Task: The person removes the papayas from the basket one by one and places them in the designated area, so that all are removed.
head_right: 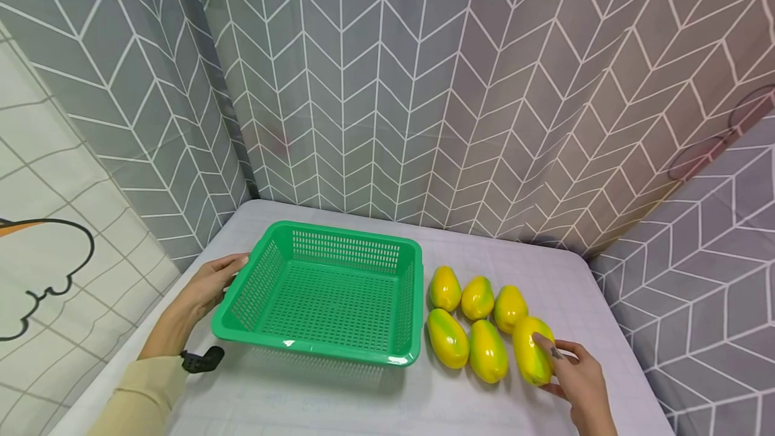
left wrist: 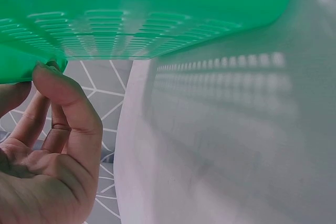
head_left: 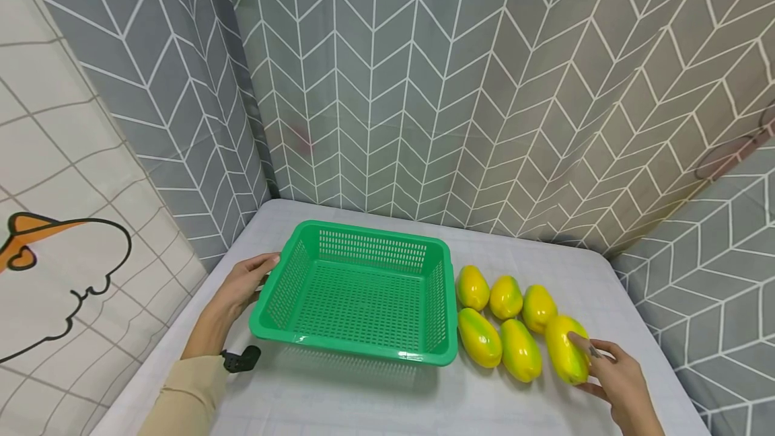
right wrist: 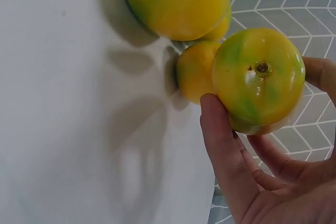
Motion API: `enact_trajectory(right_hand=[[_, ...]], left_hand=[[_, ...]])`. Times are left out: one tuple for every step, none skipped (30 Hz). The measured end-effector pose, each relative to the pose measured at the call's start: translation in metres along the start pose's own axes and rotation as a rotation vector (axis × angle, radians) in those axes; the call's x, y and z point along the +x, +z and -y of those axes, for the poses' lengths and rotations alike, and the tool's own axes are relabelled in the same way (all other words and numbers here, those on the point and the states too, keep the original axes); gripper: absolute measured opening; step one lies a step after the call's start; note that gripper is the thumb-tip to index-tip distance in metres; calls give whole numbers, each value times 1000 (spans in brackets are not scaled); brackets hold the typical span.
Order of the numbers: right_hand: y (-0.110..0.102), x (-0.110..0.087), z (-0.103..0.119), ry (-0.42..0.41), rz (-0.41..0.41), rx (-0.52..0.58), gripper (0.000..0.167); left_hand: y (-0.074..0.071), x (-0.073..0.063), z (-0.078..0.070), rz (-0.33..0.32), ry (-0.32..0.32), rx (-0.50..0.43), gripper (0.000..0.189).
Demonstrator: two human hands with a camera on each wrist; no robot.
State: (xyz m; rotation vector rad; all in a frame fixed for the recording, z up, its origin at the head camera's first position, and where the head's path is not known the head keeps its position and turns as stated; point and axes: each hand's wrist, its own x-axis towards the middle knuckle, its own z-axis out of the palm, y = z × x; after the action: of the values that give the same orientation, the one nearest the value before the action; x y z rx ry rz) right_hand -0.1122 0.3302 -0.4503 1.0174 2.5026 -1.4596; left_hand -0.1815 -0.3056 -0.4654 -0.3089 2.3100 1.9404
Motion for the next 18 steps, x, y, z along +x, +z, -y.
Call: enact_trajectory(right_hand=[[0,-1,-2,6,5,-4,108],[1,-1,-4,8,6,-9,108],[1,-1,-6,10,8,-14,108],[2,-1,-7,10,9,-18,108],[2,-2,-9,8,9,-21,107],[3,-2,-11,7,11,-26,107],[3,-1,-12,5,14,-33,106],[3,-1,-14,5,16,-38,105],[3,-1,-15,7,18,-43,105],[4,-1,-16,9,21,-49,104],[4,0,-17,10,27,-54,104],[4,0,-18,8,35,-60,104],[4,1,-18,6,43,-65,103],[4,2,-18,6,51,-69,103],[3,2,-19,2,62,-73,103],[3,2,-19,-4,73,-76,102],[3,3,-19,-10,86,-80,101],[3,3,-20,-13,93,-86,100]], left_hand=[[0,0,0,-1,0,-1,67],[0,0,1,0,0,-1,67],[0,0,1,0,-1,-1,67],[0,0,1,1,-1,-1,67],[0,1,1,0,-2,-1,67],[0,1,1,0,-2,0,68],[0,1,1,-1,-4,1,68],[0,1,1,-2,-5,2,68],[0,1,0,-3,-7,3,68],[0,1,0,-4,-8,3,68],[0,1,0,-6,-9,4,68],[0,1,0,-6,-10,5,68],[0,1,0,-7,-11,5,69],[0,1,0,-7,-11,4,68],[0,1,0,-6,-10,2,68],[0,1,0,-4,-11,1,68],[0,1,0,-3,-11,-1,68],[0,1,0,-1,-11,-5,68]])
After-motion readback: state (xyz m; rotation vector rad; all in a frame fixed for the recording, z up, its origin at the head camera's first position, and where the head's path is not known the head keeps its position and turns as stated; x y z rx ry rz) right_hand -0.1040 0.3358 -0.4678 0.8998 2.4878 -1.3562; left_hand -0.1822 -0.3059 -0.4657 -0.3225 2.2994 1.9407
